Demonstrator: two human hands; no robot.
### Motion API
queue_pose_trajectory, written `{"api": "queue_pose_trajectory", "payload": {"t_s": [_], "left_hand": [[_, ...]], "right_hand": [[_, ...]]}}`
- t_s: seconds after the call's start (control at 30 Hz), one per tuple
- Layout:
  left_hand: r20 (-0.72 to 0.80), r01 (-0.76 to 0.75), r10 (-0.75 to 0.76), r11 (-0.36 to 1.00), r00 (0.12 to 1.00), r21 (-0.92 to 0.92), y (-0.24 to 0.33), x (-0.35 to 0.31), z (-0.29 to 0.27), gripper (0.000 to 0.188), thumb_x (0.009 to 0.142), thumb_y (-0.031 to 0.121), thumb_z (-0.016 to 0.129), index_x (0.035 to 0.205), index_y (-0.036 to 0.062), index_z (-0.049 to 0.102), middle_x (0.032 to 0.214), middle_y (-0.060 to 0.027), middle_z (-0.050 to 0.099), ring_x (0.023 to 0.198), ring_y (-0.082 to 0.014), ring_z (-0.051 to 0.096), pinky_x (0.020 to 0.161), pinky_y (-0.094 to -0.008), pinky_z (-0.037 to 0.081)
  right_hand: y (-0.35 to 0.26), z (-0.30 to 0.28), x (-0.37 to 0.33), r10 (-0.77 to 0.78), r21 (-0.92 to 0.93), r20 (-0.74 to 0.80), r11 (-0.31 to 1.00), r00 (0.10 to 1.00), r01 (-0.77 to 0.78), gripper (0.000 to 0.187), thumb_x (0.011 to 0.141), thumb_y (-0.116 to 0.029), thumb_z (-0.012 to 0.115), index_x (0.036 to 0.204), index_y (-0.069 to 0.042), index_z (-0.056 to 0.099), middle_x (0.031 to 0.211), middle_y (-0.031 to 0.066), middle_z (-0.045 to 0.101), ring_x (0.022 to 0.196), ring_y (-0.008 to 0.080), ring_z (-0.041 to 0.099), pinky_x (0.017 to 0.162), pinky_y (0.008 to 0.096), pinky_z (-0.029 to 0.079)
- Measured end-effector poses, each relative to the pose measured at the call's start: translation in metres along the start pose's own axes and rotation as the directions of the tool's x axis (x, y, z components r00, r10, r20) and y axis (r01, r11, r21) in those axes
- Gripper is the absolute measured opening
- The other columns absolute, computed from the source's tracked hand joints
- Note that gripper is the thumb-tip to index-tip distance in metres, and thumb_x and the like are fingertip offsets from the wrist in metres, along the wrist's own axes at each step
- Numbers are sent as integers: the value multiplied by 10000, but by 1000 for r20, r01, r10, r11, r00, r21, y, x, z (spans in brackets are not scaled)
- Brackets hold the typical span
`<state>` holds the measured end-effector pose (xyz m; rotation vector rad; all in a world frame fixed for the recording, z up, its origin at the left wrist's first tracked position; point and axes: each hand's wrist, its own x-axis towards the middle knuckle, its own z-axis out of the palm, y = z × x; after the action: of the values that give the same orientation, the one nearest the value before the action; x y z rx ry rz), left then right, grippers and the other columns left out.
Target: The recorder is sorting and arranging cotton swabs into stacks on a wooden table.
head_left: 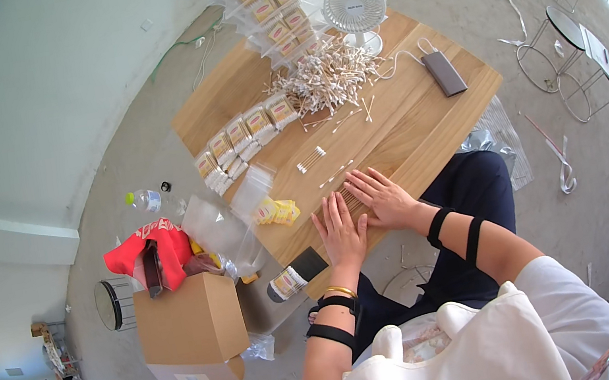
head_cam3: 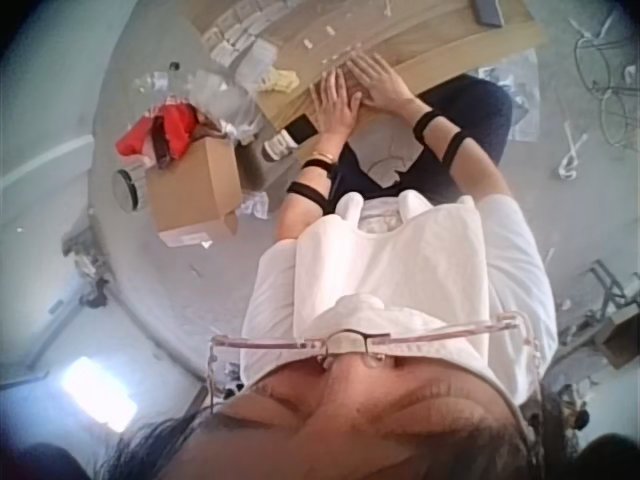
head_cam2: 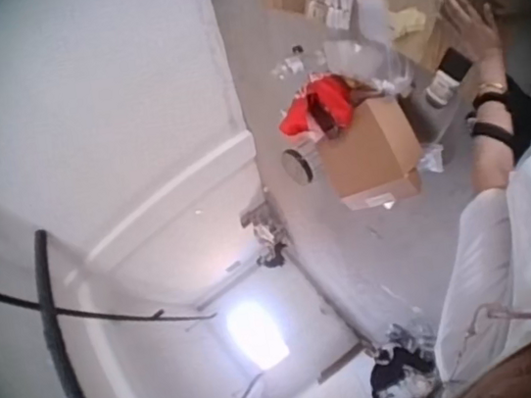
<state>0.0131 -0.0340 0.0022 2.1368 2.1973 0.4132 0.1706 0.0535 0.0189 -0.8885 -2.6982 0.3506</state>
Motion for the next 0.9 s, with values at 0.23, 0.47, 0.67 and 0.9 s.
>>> {"api": "queue_pose_trajectory", "payload": {"t_s": [0.23,0.47,0.67,0.9], "left_hand": [[82,-52,54,998,995,-27,7,9,1,839,1021,599,275,1556,-44,208,1644,-197,172,1534,-344,129,1219,-589,69],[105,-84,78,995,991,48,18,-2,-2,899,998,611,341,1557,-69,159,1640,-231,154,1538,-365,93,1215,-597,65],[112,-68,60,995,992,73,16,2,-3,910,985,631,359,1556,-57,186,1637,-204,183,1537,-335,119,1218,-594,80],[74,-83,83,997,994,-9,8,-1,2,889,997,657,261,1558,-31,219,1606,-185,255,1521,-341,166,1217,-591,77]], "right_hand": [[8,-8,-1,46,107,47,993,998,-51,978,798,-384,705,1565,-21,219,1628,167,250,1524,300,198,1254,454,140],[18,-14,-12,105,196,-16,975,994,-100,995,810,-440,717,1560,-10,224,1621,158,265,1518,294,212,1253,440,150],[16,-9,-14,102,128,-24,987,994,-98,934,859,-440,673,1563,-19,227,1625,151,260,1520,291,207,1253,442,147],[-2,2,-11,53,-39,4,998,999,-53,851,904,-489,590,1558,-43,277,1640,144,233,1528,275,193,1251,445,145]]}}
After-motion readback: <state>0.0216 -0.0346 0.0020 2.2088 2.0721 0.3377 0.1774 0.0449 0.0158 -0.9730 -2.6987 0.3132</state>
